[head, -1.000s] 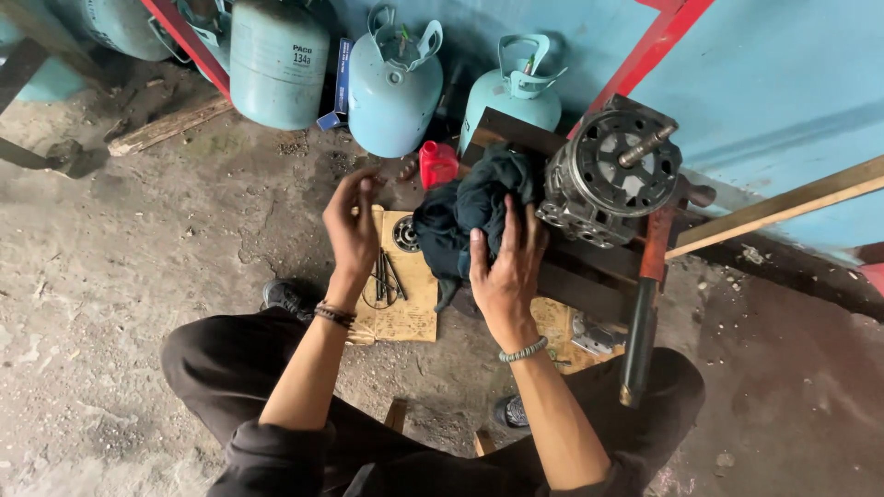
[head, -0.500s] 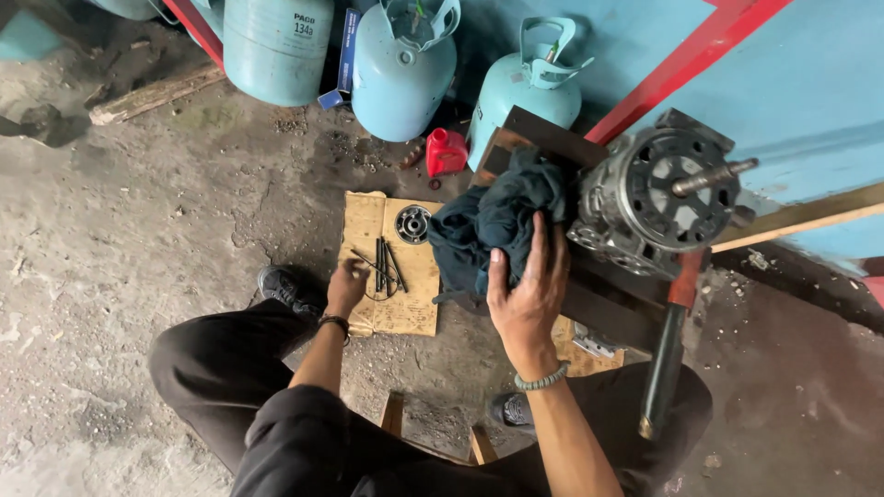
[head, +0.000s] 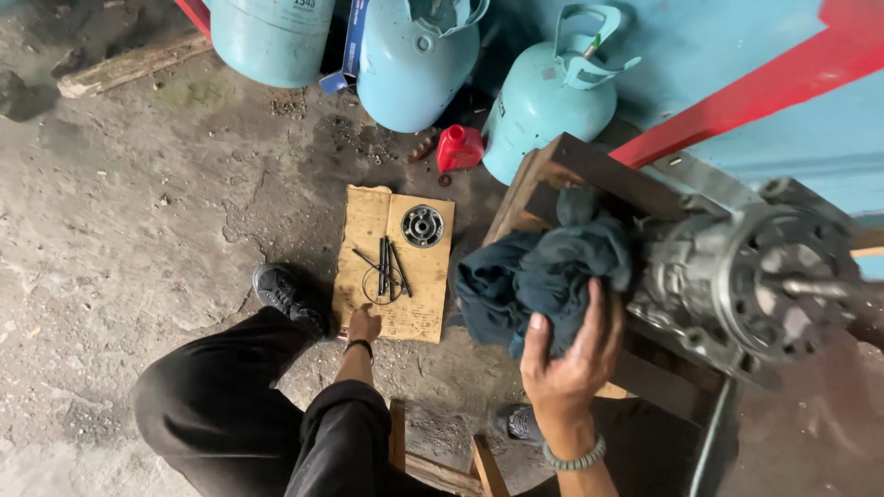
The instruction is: Disassembling and inspecting an automotive AC compressor by removing the clutch plate and cleaning parts
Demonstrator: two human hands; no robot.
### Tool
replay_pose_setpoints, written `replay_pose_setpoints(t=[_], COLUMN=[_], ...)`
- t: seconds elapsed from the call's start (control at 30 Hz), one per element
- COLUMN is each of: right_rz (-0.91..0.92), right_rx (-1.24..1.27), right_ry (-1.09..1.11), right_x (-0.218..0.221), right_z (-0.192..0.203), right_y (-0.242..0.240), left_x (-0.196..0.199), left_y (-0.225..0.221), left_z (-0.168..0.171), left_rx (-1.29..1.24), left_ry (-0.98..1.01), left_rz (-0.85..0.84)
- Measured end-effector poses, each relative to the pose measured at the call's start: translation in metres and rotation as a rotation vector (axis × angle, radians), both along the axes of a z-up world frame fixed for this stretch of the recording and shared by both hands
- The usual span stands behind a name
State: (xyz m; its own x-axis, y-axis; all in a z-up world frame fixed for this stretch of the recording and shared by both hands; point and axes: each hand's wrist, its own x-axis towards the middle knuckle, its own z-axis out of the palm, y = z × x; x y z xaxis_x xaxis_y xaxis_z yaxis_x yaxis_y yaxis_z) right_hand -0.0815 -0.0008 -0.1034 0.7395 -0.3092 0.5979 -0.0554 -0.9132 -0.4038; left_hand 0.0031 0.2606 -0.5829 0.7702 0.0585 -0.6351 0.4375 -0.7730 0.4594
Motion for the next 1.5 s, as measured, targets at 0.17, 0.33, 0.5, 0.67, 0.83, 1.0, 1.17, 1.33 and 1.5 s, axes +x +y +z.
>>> replay_pose_setpoints(t=[0.17,0.33,0.5,0.67,0.83,1.0,1.17,1.33,1.5], right_rz=[-0.04,-0.095,-0.135,-0.114,-0.124,0.068,0.275,0.509,0.427], right_rx=[-0.031,-0.052,-0.061,-0.047,-0.002,0.431,0.187,-0.16,0.533], right_ry=[0.061,0.11,0.117,0.108,0.134,-0.044,-0.047,-0.062,0.91], right_x=[-0.004,-0.008,-0.012,-0.013,-0.016,-0.028,-0.025,-0.002,0.066], right_z=[-0.004,-0.004,-0.011,-0.013,-0.015,-0.014,-0.084,-0.154,-0.307], right_y=[-0.001,0.002,-0.001,-0.005,-0.008,0.005,0.062,0.125,0.119], left_x=[-0.005,-0.004,0.007,0.005,-0.007,-0.02,-0.018,-0.027,-0.018], left_y=[-0.008,-0.019,-0.036,-0.053,-0.054,-0.032,-0.013,-0.026,-0.025], left_z=[0.007,0.024,0.012,-0.018,-0.043,-0.121,-0.143,-0.097,-0.074], left_rx=[-0.055,-0.112,-0.175,-0.238,-0.285,-0.331,0.045,-0.161,-0.179], left_ry=[0.027,0.037,0.026,0.014,0.008,-0.015,-0.741,-0.278,-0.152], left_rz=[0.054,0.124,0.168,0.198,0.249,0.323,-0.313,0.077,0.059])
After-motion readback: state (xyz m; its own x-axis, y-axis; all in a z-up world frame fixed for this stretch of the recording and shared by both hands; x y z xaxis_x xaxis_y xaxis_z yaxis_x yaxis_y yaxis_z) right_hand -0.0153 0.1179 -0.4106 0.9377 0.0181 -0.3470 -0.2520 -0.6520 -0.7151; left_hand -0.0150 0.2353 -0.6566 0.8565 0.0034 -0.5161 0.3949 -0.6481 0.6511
